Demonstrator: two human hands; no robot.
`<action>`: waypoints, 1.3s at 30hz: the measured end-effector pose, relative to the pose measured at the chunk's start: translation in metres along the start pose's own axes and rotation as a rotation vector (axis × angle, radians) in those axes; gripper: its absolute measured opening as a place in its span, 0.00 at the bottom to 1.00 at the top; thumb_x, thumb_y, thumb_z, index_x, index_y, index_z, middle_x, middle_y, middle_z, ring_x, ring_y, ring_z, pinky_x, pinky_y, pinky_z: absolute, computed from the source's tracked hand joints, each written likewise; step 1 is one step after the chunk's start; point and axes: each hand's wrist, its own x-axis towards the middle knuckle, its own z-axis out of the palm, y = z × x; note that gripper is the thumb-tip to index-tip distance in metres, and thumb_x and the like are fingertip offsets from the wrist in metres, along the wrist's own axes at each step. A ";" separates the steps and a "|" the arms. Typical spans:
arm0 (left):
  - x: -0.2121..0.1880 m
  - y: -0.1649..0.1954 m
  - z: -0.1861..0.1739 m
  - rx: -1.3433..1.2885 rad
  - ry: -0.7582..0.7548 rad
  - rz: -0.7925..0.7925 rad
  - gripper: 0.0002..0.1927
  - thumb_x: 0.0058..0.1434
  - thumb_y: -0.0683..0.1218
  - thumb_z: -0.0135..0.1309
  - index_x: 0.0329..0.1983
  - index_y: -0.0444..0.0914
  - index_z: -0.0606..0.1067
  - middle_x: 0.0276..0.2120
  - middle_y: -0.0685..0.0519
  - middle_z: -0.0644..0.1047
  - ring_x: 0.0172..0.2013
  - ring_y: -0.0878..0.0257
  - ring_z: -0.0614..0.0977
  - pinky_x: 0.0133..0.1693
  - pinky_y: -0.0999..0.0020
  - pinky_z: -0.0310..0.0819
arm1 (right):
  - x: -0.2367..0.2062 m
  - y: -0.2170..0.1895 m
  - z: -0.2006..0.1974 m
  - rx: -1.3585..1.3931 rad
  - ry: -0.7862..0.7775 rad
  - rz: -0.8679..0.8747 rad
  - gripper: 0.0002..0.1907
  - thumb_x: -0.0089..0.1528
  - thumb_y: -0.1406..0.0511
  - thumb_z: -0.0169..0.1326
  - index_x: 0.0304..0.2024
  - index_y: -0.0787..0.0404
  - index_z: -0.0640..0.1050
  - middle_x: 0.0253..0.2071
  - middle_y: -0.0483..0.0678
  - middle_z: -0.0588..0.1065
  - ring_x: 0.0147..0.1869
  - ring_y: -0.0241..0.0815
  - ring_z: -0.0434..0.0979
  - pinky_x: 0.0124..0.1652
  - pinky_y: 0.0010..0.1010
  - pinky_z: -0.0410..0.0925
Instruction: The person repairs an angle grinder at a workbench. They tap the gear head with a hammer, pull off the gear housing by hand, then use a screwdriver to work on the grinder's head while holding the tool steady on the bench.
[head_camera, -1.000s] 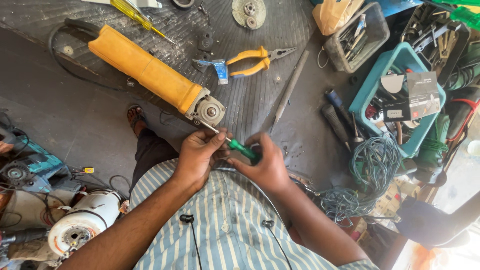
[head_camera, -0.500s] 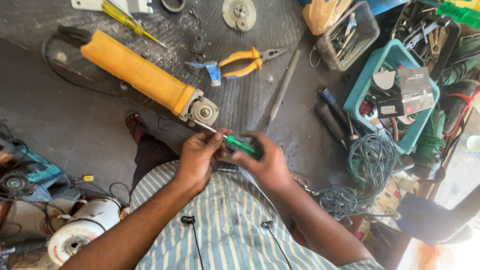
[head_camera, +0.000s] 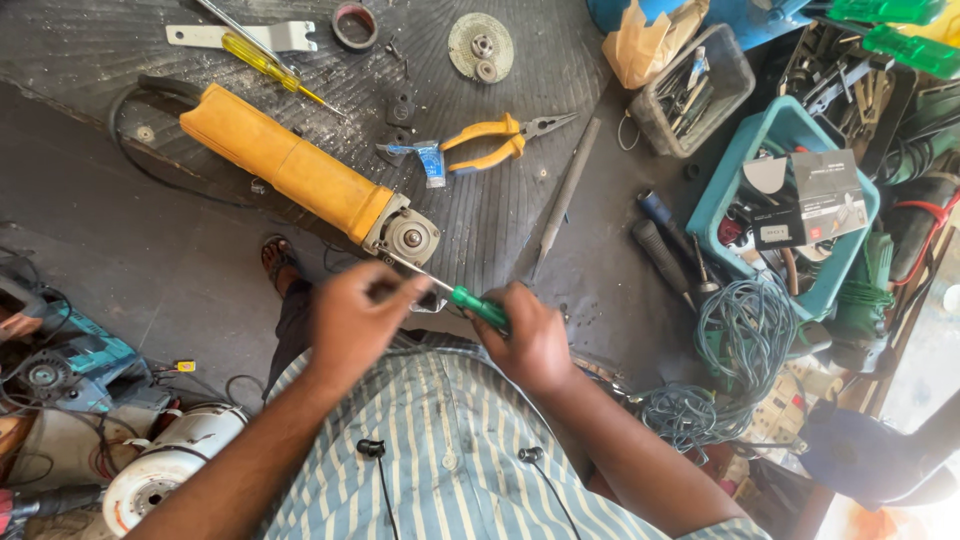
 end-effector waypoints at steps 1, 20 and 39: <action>0.002 0.007 -0.019 0.250 0.081 0.207 0.15 0.61 0.56 0.64 0.37 0.41 0.77 0.29 0.60 0.79 0.27 0.71 0.80 0.28 0.75 0.74 | 0.004 -0.003 -0.003 -0.076 0.025 -0.090 0.14 0.61 0.60 0.65 0.41 0.60 0.77 0.30 0.48 0.74 0.28 0.45 0.77 0.28 0.36 0.69; 0.066 0.045 -0.077 1.139 -0.061 0.827 0.47 0.36 0.64 0.70 0.58 0.36 0.77 0.37 0.52 0.75 0.40 0.56 0.76 0.42 0.58 0.69 | 0.006 0.002 0.007 -0.069 0.056 -0.168 0.16 0.68 0.57 0.57 0.42 0.63 0.74 0.27 0.47 0.73 0.27 0.38 0.73 0.28 0.34 0.67; 0.073 0.038 -0.085 1.031 -0.049 0.912 0.46 0.37 0.67 0.70 0.55 0.35 0.78 0.36 0.53 0.76 0.38 0.57 0.78 0.39 0.60 0.70 | 0.015 0.008 0.021 1.442 -0.432 0.843 0.23 0.71 0.54 0.64 0.38 0.70 0.79 0.20 0.37 0.66 0.19 0.24 0.64 0.20 0.19 0.59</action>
